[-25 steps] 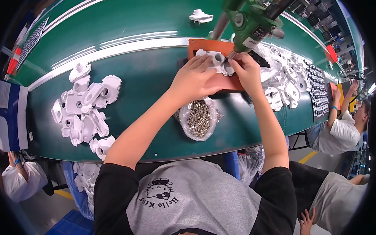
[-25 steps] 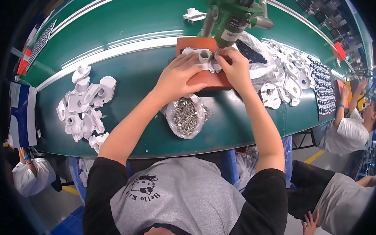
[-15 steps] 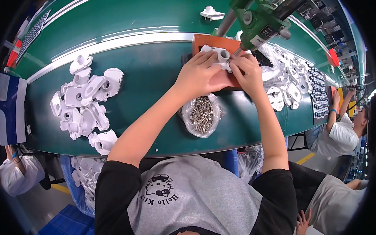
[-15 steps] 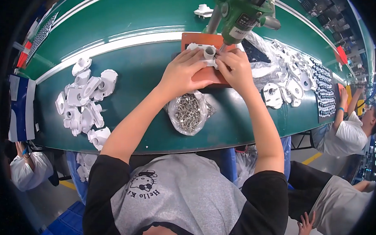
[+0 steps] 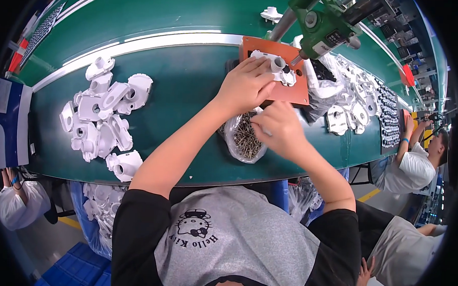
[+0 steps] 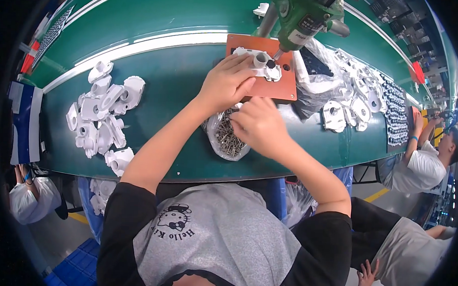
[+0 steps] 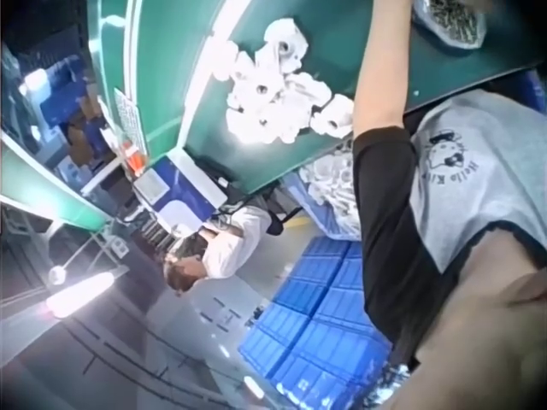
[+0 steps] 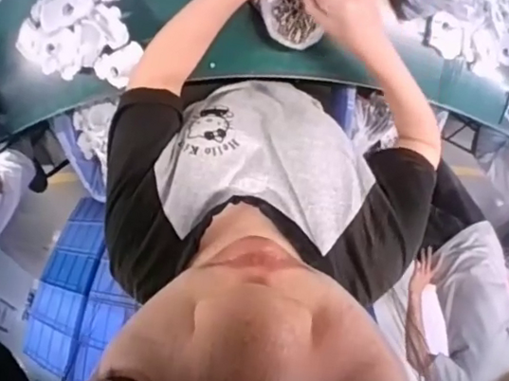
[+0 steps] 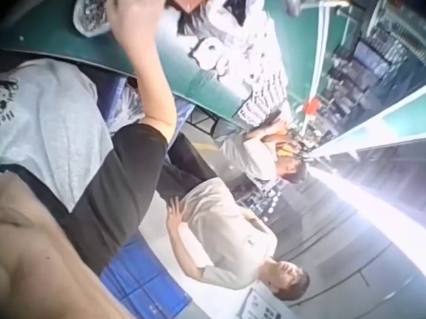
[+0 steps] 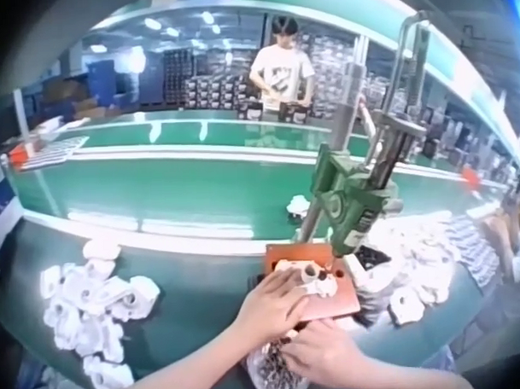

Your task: Use a manual press machine to attach small metal eyelets to plastic components.

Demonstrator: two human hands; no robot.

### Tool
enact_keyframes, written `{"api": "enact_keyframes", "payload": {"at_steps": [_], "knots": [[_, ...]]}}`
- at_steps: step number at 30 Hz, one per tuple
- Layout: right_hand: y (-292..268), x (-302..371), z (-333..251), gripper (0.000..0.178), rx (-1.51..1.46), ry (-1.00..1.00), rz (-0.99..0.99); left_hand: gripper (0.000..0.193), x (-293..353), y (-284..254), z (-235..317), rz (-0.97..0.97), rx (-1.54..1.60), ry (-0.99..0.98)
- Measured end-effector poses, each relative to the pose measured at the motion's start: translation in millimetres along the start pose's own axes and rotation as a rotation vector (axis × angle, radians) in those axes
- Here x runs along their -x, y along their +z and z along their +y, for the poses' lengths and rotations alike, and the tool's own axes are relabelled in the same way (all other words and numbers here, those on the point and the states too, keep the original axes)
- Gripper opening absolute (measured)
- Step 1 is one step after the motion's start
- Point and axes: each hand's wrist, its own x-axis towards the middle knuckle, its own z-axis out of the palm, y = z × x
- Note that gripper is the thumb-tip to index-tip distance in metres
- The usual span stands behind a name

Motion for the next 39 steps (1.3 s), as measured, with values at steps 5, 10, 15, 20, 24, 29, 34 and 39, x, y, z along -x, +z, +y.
{"api": "enact_keyframes", "payload": {"at_steps": [5, 10, 15, 20, 24, 29, 34, 39], "knots": [[25.0, -4.1, -1.9, 0.021, 0.123, -0.041, 0.021, 0.018, -1.0, -0.4, 2.5, 0.073, 0.064, -0.027], [32.3, -1.1, -5.4, 0.016, 0.209, 0.021, 0.044, 0.016, -2.7, 0.5, 4.5, 0.113, 0.043, -0.008], [34.0, -2.6, -0.3, 0.015, 0.206, -0.023, 0.078, 0.016, -2.3, 0.9, 2.7, 0.106, 0.024, 0.005], [29.8, -4.4, 0.1, 0.014, 0.189, -0.024, 0.080, 0.016, -2.7, 2.4, 2.4, 0.092, 0.028, -0.009], [12.7, -7.0, -3.6, 0.011, -0.035, 0.143, 0.052, 0.017, -2.1, 0.7, 2.5, 0.082, 0.041, -0.014], [-42.0, -19.7, 20.3, 0.010, -0.414, 0.568, -0.066, 0.020, 1.0, -3.5, 0.9, 0.036, -0.005, -0.036], [-69.7, -27.6, 86.9, 0.017, -0.484, 0.770, 0.011, 0.019, -3.0, -3.2, 3.5, 0.007, 0.002, -0.009], [-59.6, -38.6, 108.3, 0.017, -0.524, 0.777, 0.034, 0.019, -2.8, -3.0, 4.3, 0.015, -0.004, -0.014]]}}
